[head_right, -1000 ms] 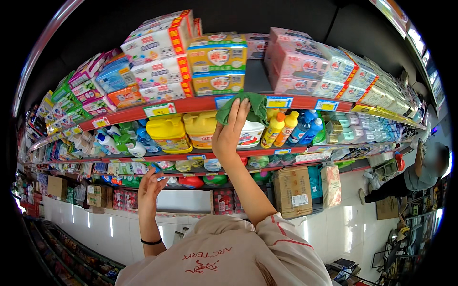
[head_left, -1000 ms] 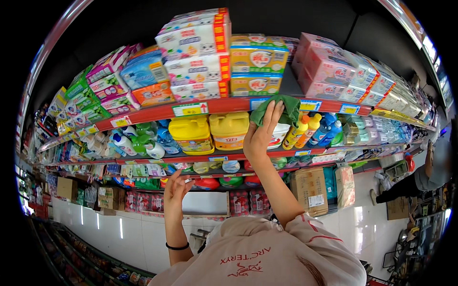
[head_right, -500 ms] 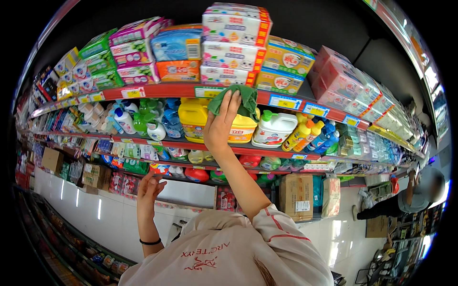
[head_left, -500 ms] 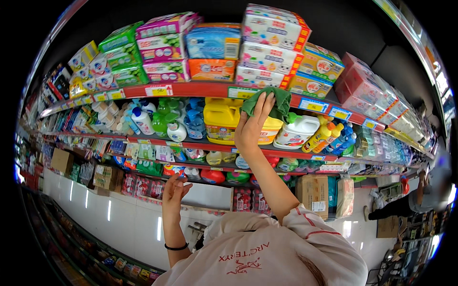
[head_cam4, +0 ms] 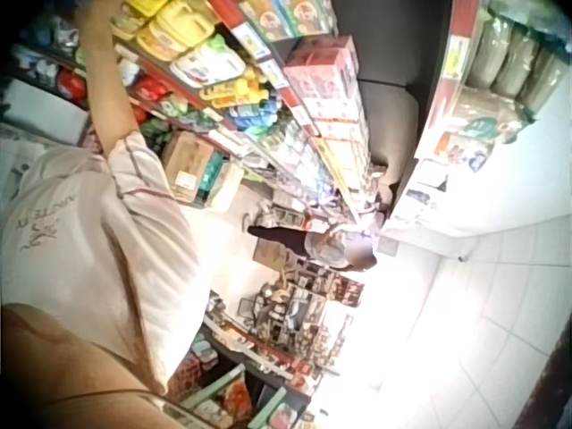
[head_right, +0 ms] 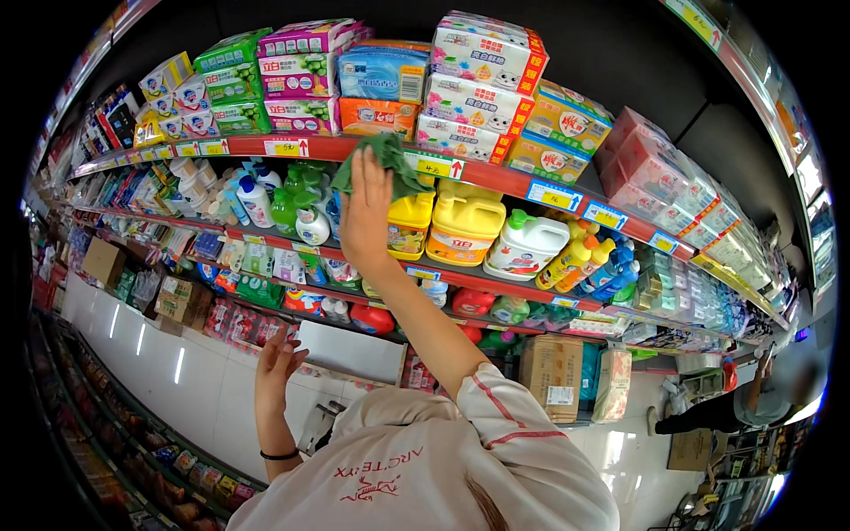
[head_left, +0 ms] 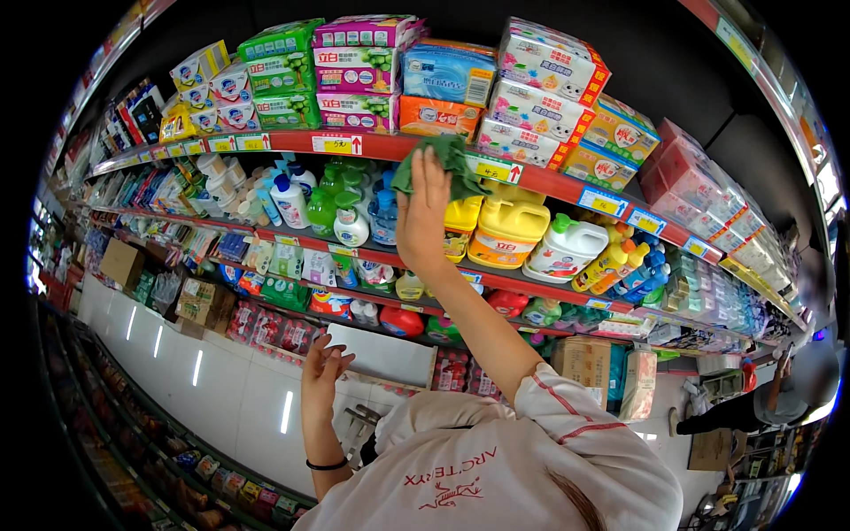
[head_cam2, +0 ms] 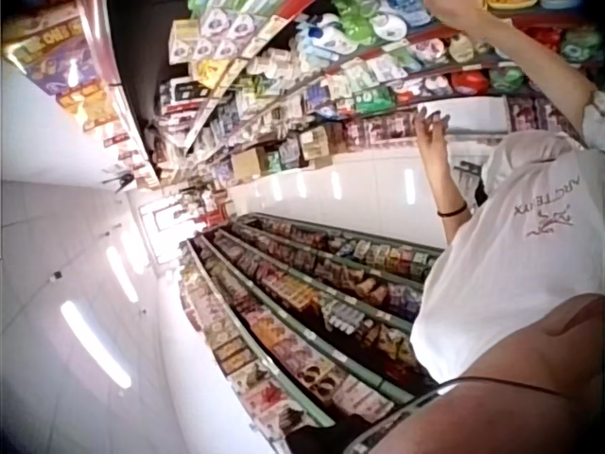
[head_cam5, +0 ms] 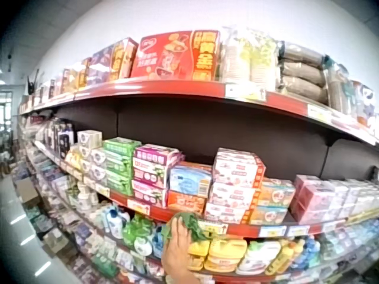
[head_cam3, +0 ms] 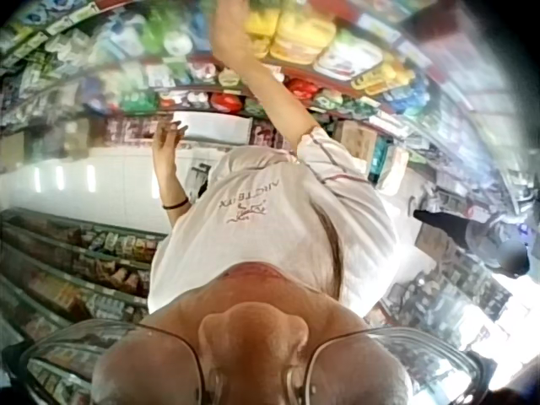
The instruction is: The person wipes the front edge of a supermarket shelf with a green cloth. They repeatedly pick up various packaged items, including paper cups and tissue boxes, wipe them individually with the cloth, and place them back on the shelf.
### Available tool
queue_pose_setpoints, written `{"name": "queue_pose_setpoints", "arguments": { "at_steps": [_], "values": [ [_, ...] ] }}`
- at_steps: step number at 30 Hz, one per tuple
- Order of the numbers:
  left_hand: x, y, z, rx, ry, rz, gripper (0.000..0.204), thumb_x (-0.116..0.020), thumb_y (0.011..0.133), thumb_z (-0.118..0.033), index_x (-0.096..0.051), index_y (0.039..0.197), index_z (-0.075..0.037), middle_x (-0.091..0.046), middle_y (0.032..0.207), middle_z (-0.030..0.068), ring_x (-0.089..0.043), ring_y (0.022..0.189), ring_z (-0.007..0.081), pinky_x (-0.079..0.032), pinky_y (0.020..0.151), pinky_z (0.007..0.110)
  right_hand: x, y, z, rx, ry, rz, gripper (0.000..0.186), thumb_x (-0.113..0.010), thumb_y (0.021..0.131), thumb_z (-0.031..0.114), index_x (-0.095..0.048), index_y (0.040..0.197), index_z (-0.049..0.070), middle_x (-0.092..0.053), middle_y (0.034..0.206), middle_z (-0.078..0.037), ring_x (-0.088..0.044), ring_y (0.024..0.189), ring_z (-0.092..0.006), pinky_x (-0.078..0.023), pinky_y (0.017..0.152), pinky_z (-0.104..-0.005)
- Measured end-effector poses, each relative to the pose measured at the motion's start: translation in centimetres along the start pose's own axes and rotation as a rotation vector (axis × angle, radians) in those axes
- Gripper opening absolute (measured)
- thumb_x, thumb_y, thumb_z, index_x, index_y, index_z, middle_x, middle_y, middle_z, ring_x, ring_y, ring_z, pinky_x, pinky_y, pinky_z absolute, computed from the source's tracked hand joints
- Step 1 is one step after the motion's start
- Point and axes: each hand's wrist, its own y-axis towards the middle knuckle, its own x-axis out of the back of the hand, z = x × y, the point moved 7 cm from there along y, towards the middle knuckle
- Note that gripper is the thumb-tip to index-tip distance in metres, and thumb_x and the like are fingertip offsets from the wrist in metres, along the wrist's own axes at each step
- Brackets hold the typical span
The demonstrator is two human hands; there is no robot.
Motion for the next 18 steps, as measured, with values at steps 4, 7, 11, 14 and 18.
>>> {"name": "queue_pose_setpoints", "arguments": {
  "at_steps": [4,7,11,14,18],
  "values": [
    [-1.5,-0.7,-0.4,0.006,-0.020,0.018,0.059,-0.058,0.100,-0.037,-0.041,0.146,-0.004,-0.059,0.125,0.0155,-0.065,0.109,0.0262,-0.052,0.095,0.036,-1.5,-1.0,0.9,0.112,0.331,0.129,0.048,-0.058,0.091,-0.001,-0.045,0.137,0.000,-0.047,0.141,-0.025,-0.046,0.130,-0.0424,-0.038,0.110,-0.0449],
    [-3.7,-1.4,-1.6,-0.008,-0.209,0.057,0.062,-0.052,0.101,-0.045,-0.038,0.147,-0.005,-0.057,0.129,0.0161,-0.065,0.111,0.0301,-0.052,0.096,0.039,-3.1,-4.3,2.2,-0.291,0.475,0.536,0.027,-0.054,0.099,0.024,-0.051,0.100,-0.003,-0.061,0.088,-0.028,-0.061,0.087,-0.0473,-0.049,0.074,-0.0504],
    [-6.7,-1.2,-2.3,0.031,-0.521,0.228,0.061,-0.046,0.102,-0.049,-0.039,0.146,-0.008,-0.054,0.134,0.0137,-0.061,0.118,0.0311,-0.053,0.095,0.044,-1.7,-10.7,5.7,-0.216,0.535,0.817,0.028,-0.057,0.098,0.025,-0.055,0.104,-0.002,-0.060,0.103,-0.027,-0.060,0.099,-0.0444,-0.049,0.082,-0.0484],
    [-8.4,-0.6,-1.5,0.068,-0.469,0.291,0.055,-0.052,0.101,-0.038,-0.040,0.144,-0.005,-0.055,0.135,0.0131,-0.059,0.121,0.0274,-0.051,0.097,0.044,1.9,-11.7,5.6,-0.163,0.493,0.684,0.028,-0.061,0.095,0.023,-0.055,0.105,-0.002,-0.061,0.098,-0.025,-0.061,0.096,-0.0446,-0.049,0.080,-0.0486],
    [-12.4,-0.8,-1.8,0.006,-0.310,0.355,0.047,-0.064,0.097,-0.017,-0.049,0.139,-0.001,-0.061,0.126,0.0080,-0.060,0.111,0.0167,-0.049,0.096,0.032,7.5,-10.6,2.1,-0.342,0.326,0.506,0.028,-0.062,0.096,0.024,-0.056,0.106,-0.002,-0.061,0.087,-0.022,-0.061,0.084,-0.0436,-0.049,0.073,-0.0440]
  ]
}}
